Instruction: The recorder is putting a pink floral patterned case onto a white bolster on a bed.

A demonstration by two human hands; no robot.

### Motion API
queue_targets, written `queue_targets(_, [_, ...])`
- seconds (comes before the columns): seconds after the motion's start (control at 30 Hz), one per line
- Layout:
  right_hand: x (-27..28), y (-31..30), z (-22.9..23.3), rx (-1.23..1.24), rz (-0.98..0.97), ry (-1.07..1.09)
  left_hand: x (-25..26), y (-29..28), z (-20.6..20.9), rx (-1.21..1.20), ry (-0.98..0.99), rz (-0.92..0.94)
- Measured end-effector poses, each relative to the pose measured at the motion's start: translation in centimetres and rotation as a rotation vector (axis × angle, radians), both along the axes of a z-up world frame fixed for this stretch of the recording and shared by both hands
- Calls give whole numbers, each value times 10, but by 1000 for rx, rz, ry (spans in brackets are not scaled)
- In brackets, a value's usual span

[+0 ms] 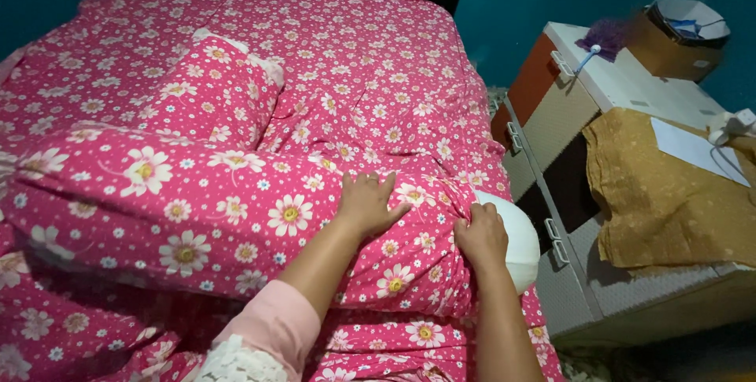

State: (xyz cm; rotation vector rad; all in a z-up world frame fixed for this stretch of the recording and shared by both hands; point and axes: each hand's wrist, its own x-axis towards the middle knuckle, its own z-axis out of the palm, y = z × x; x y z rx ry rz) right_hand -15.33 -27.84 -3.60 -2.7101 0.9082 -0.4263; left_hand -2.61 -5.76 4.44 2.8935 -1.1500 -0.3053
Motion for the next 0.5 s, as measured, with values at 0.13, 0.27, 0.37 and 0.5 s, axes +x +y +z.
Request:
queue_targets(0.13, [-7, 12, 38, 7, 6, 68, -11, 7, -23, -26, -54, -8])
queue_targets(0.27, [-9, 20, 64, -33, 12, 78, -31, 15, -28, -39, -120, -16])
queue_targets(0.37, [5, 21, 72, -76, 44, 58, -41, 20, -30, -46, -166, -15])
queue_targets(0.5, [27, 21, 66, -111, 54, 280, -53, 26, -38, -51, -244, -34])
